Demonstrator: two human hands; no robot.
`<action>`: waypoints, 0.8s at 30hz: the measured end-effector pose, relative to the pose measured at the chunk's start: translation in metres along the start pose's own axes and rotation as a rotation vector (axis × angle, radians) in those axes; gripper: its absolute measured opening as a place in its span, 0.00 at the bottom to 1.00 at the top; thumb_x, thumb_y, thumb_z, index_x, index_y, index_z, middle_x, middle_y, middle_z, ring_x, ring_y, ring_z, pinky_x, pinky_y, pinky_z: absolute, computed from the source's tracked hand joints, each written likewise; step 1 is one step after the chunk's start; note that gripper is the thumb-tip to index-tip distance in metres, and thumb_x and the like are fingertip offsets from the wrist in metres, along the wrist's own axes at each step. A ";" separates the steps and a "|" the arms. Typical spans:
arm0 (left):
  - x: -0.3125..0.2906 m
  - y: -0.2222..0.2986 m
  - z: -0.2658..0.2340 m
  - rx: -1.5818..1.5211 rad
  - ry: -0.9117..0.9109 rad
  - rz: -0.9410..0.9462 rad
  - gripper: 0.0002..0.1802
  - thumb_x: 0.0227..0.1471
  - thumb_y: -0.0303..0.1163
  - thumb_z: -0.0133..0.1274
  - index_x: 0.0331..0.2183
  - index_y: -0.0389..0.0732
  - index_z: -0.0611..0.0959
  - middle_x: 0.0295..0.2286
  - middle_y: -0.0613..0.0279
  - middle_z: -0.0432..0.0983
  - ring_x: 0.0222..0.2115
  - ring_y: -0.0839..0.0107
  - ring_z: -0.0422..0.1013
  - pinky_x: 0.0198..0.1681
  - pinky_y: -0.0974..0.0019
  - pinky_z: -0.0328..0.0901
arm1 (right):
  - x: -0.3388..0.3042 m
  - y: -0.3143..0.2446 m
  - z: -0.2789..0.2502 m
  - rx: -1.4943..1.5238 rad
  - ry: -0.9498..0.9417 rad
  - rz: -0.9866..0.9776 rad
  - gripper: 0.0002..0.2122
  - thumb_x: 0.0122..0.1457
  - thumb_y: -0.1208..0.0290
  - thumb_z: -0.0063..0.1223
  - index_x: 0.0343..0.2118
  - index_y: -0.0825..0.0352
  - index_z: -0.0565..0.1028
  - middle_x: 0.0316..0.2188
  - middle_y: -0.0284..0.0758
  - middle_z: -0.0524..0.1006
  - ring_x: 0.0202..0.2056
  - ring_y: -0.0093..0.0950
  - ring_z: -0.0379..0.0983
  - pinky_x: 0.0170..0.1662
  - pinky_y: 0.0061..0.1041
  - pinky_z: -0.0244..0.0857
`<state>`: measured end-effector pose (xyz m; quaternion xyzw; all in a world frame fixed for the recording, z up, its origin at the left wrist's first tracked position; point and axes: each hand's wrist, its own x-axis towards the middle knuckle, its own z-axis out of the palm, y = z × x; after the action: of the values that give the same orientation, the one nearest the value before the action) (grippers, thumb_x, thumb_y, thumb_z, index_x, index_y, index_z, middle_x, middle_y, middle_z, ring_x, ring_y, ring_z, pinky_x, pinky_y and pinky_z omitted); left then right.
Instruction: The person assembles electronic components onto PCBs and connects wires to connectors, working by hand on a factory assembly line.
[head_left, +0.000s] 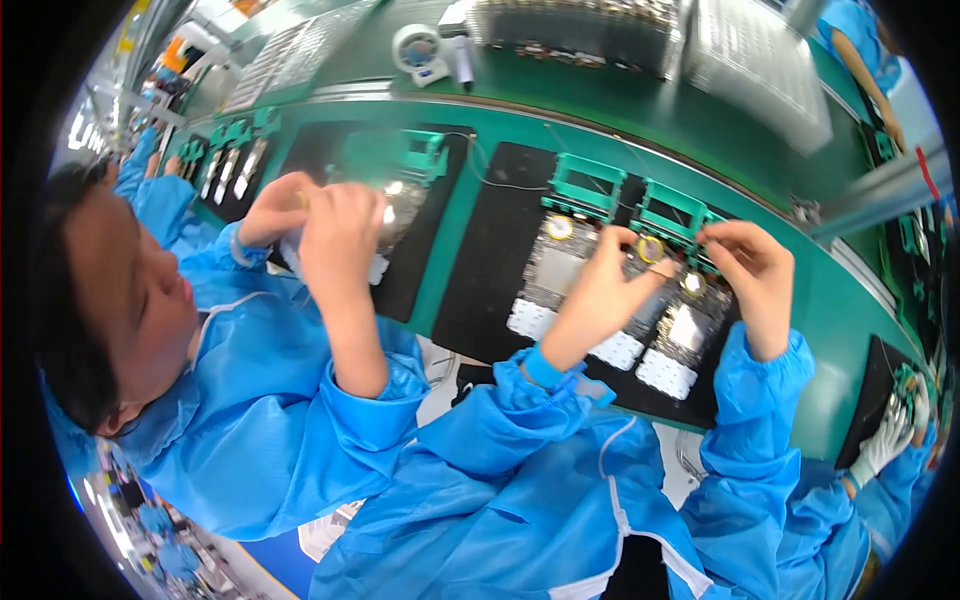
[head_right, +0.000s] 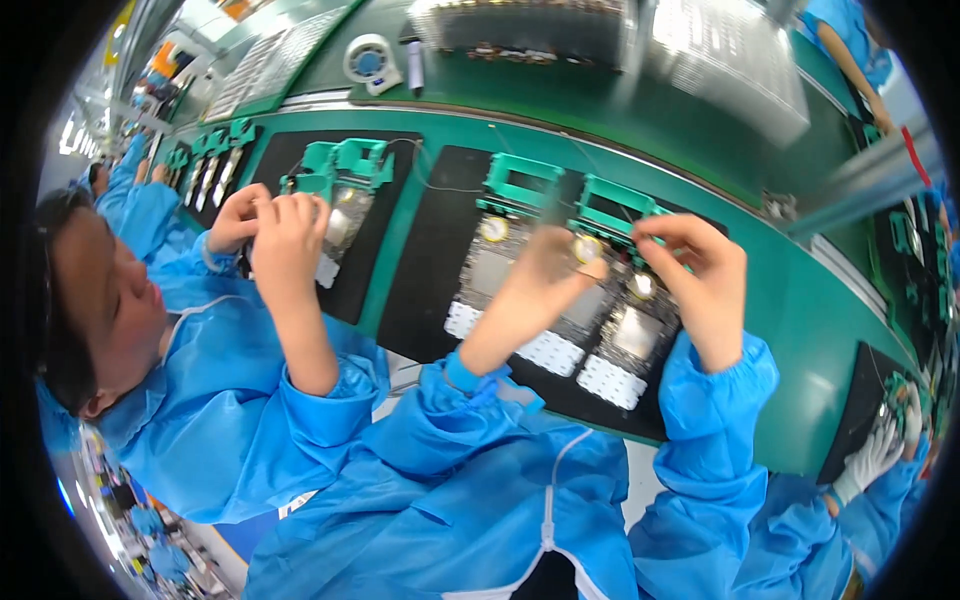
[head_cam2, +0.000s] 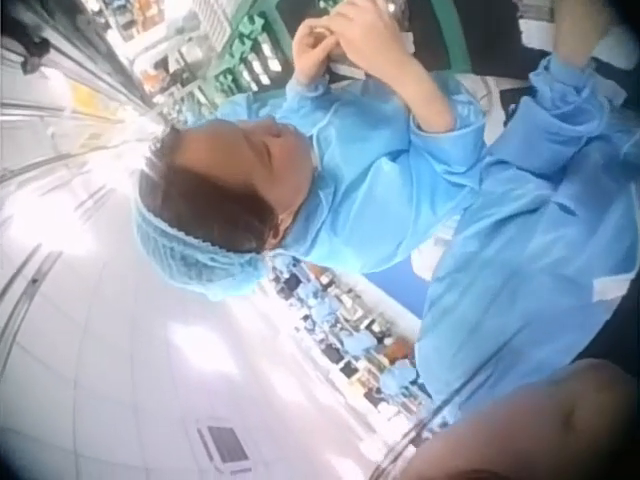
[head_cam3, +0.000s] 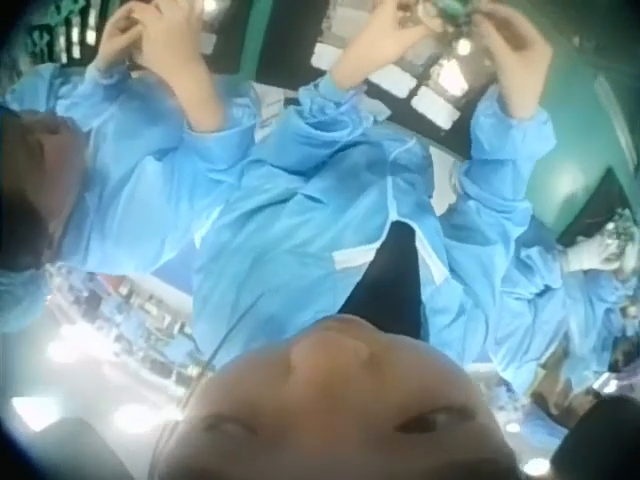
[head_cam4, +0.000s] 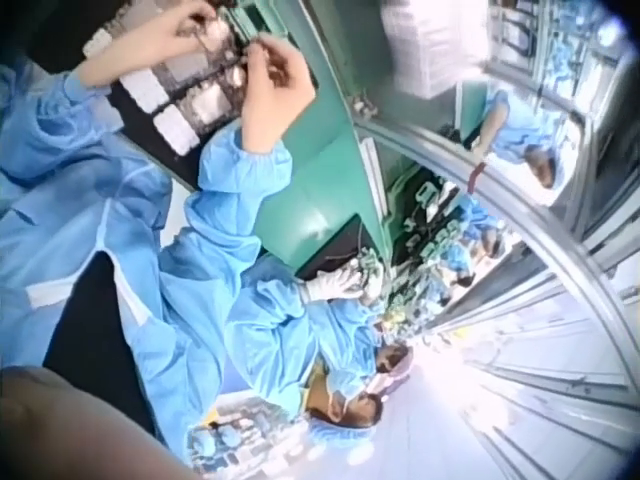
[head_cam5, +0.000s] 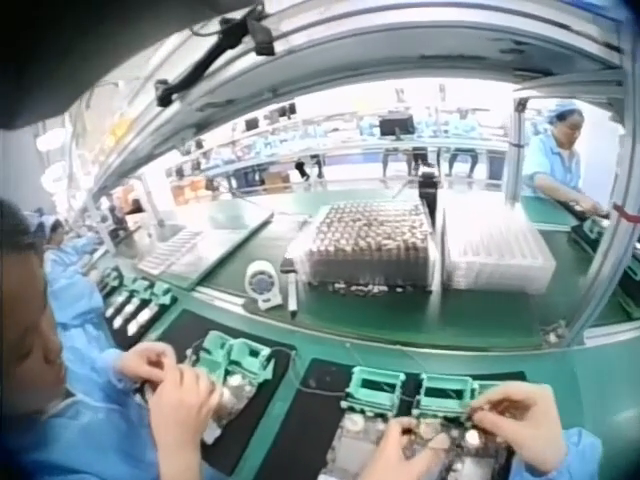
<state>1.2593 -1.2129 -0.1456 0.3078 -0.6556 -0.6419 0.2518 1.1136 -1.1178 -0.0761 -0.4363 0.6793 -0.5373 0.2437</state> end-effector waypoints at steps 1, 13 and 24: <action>-0.002 -0.009 -0.003 0.018 0.035 -0.005 0.33 0.45 0.47 0.58 0.44 0.32 0.66 0.37 0.44 0.72 0.40 0.53 0.70 0.43 0.58 0.62 | 0.000 -0.002 0.006 0.015 -0.015 0.052 0.06 0.51 0.83 0.50 0.33 0.72 0.74 0.33 0.35 0.76 0.36 0.21 0.70 0.40 0.18 0.62; 0.009 0.002 -0.006 -0.466 -0.180 0.009 0.28 0.49 0.38 0.55 0.44 0.34 0.61 0.38 0.54 0.67 0.42 0.70 0.63 0.45 0.66 0.60 | -0.008 -0.005 0.003 -0.073 0.110 0.038 0.05 0.54 0.80 0.49 0.34 0.69 0.73 0.31 0.30 0.74 0.30 0.16 0.66 0.32 0.14 0.57; 0.004 -0.004 -0.003 -0.294 -0.187 0.071 0.30 0.51 0.39 0.51 0.47 0.33 0.57 0.34 0.43 0.72 0.35 0.52 0.71 0.39 0.59 0.63 | -0.011 0.006 -0.003 -0.168 0.135 0.047 0.05 0.57 0.76 0.48 0.35 0.69 0.72 0.30 0.31 0.73 0.25 0.14 0.62 0.28 0.14 0.55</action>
<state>1.2586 -1.2176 -0.1498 0.1830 -0.5858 -0.7474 0.2545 1.1152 -1.1068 -0.0821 -0.4019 0.7469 -0.5009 0.1725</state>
